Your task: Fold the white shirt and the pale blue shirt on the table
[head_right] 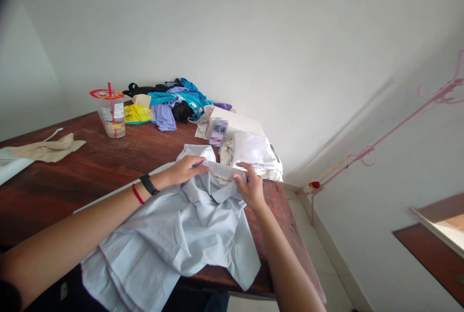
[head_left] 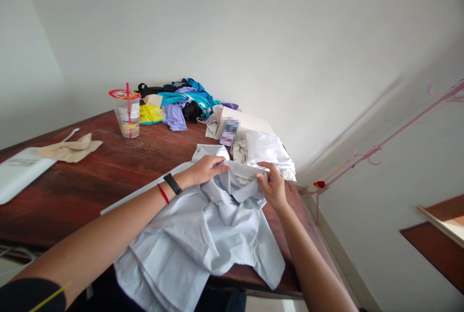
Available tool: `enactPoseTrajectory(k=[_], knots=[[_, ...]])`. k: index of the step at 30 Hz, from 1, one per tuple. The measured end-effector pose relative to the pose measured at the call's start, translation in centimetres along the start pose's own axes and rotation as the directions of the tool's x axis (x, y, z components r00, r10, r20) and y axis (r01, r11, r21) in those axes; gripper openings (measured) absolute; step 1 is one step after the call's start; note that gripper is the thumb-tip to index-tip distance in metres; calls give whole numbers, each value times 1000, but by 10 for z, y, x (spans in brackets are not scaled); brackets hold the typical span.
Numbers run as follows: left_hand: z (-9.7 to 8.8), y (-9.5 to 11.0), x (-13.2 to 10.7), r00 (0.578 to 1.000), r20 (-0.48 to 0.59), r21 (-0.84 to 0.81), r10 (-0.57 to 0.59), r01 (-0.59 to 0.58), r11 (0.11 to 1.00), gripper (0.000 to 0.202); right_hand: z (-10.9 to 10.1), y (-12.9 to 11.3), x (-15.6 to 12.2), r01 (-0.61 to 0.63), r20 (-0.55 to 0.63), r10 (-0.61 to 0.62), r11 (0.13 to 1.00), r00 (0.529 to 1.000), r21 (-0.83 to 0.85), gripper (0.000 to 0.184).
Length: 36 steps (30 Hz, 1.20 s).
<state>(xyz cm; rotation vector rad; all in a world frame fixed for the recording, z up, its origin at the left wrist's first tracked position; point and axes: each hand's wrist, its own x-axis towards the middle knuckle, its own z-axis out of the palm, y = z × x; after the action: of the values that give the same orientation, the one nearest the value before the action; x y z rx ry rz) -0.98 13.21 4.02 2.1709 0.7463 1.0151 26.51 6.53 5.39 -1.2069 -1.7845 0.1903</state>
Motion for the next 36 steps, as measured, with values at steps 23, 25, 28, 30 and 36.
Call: enactPoseTrajectory(k=[23, 25, 28, 30, 36], knots=[[-4, 4, -1, 998, -54, -54, -10, 7, 998, 49, 3, 8, 4, -66, 119, 35, 961, 992, 268, 50], [-4, 4, -1, 999, -51, -50, -6, 4, 999, 49, 4, 8, 4, -53, 99, 30, 970, 995, 237, 51], [-3, 3, -1, 999, -42, -45, -8, 6, 999, 49, 4, 7, 5, -34, 66, 22, 981, 998, 191, 52], [-3, 2, 0, 999, -35, -39, -10, 9, 999, 49, 4, 6, 5, -26, 46, 18, 984, 999, 174, 52], [-4, -5, 0, 1000, -4, 52, -14, 14, 999, 48, 5, 4, 5, -3, 35, -3, 987, 999, 158, 51]])
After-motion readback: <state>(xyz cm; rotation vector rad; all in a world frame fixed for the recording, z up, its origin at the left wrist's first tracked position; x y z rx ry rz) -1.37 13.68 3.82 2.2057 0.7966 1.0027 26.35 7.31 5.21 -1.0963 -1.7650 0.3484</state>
